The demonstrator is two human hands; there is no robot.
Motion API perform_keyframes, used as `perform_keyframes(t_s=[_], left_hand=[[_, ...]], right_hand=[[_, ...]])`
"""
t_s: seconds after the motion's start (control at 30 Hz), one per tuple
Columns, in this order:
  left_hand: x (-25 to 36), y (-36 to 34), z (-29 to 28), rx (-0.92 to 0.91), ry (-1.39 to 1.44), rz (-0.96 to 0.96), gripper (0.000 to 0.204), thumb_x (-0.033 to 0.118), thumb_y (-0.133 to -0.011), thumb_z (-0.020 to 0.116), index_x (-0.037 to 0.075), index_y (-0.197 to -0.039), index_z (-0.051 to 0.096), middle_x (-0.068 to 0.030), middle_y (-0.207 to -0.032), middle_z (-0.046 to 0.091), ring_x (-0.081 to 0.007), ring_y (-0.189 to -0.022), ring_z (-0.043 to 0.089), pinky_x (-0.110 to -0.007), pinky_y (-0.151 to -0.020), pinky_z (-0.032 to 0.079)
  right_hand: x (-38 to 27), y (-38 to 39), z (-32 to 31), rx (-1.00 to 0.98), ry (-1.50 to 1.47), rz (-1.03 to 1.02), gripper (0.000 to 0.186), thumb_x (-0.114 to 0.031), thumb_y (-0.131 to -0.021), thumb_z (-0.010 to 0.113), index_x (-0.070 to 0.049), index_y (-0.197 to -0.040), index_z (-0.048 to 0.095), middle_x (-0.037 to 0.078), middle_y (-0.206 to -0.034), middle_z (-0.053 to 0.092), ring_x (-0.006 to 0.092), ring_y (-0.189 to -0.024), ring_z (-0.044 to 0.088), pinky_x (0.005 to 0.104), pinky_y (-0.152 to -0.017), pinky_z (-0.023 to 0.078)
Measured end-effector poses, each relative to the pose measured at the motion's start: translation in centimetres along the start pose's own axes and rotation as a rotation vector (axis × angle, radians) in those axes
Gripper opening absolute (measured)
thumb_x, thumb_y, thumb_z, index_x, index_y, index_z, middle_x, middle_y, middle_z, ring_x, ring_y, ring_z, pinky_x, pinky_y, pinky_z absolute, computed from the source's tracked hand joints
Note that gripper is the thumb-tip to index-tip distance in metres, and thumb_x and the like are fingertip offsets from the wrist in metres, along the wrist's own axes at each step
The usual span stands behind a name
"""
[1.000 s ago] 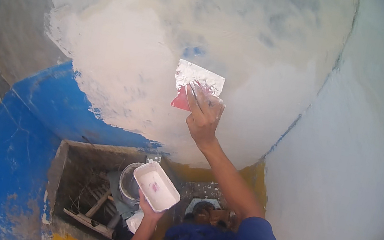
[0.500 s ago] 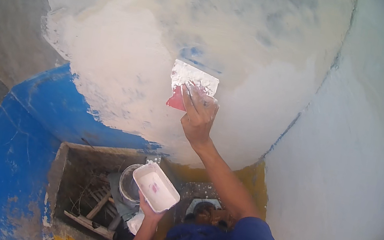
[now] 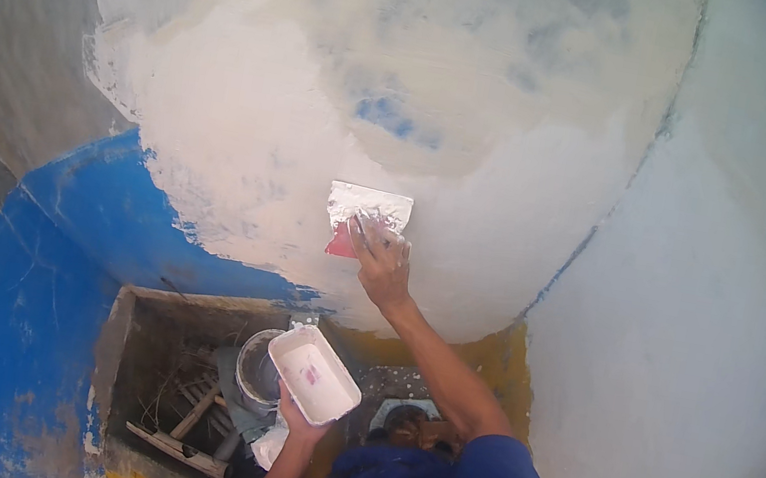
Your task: The person applies patching compound to a blue-and-white wall using a putty knife. They repeatedly scoop compound from a small plastic tray and spread it across the wall surface to cover gaps and uneven areas.
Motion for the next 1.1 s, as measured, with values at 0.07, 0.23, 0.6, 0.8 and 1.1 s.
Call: perform_keyframes(t_s=[0.07, 0.23, 0.6, 0.8, 1.1], left_hand=[[0.0, 0.2, 0.4, -0.001, -0.008, 0.000, 0.071, 0.065, -0.098, 0.040, 0.018, -0.151, 0.039, -0.0079, -0.145, 0.050, -0.0357, -0.131, 0.051, -0.060, -0.109, 0.040], [0.2, 0.5, 0.1, -0.010, -0.011, 0.014, 0.071, 0.065, -0.097, 0.041, 0.018, -0.151, 0.040, -0.0076, -0.144, 0.051, -0.0354, -0.131, 0.051, -0.060, -0.109, 0.040], [-0.2, 1.2, 0.8, -0.004, -0.005, 0.014, 0.072, 0.065, -0.097, 0.044, 0.019, -0.152, 0.037, -0.0075, -0.146, 0.049, -0.0350, -0.132, 0.050, -0.060, -0.109, 0.040], [0.8, 1.3, 0.7, -0.024, -0.046, 0.075, 0.071, 0.064, -0.097, 0.044, 0.018, -0.152, 0.037, -0.0075, -0.146, 0.049, -0.0344, -0.132, 0.050, -0.059, -0.109, 0.041], [1.3, 1.8, 0.9, -0.011, 0.037, 0.039, 0.070, 0.063, -0.099, 0.042, 0.017, -0.151, 0.039, -0.0086, -0.146, 0.049, -0.0350, -0.132, 0.050, -0.059, -0.110, 0.040]], right_hand=[[-0.4, 0.0, -1.7, -0.016, -0.075, -0.003, 0.064, 0.009, -0.071, 0.056, -0.011, -0.131, 0.066, 0.005, -0.133, 0.064, 0.0249, -0.100, 0.055, 0.0407, -0.084, 0.041], [3.3, -8.4, -9.3, 0.278, -0.275, 0.143, 0.060, 0.015, -0.072, 0.056, -0.005, -0.127, 0.067, 0.008, -0.122, 0.070, 0.0290, -0.096, 0.053, 0.0375, -0.090, 0.043], [0.2, -7.3, -4.4, 0.086, -0.149, 0.115, 0.066, 0.015, -0.068, 0.053, -0.007, -0.129, 0.067, 0.009, -0.131, 0.065, 0.0298, -0.108, 0.052, 0.0403, -0.098, 0.035], [-0.2, -10.4, -7.5, 0.254, -0.217, 0.102, 0.071, 0.017, -0.069, 0.056, -0.010, -0.134, 0.064, 0.008, -0.133, 0.062, 0.0282, -0.108, 0.052, 0.0423, -0.095, 0.036], [-0.7, -4.2, 1.7, 0.047, -0.041, 0.121, 0.070, 0.009, -0.073, 0.058, -0.014, -0.139, 0.060, 0.008, -0.143, 0.053, 0.0296, -0.118, 0.048, 0.0447, -0.094, 0.036]])
Point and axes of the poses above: each hand's wrist, its own y-axis away from the middle knuckle, its own z-axis out of the palm, x = y × z, the point moved 4 cm from there along -y, towards the middle knuckle
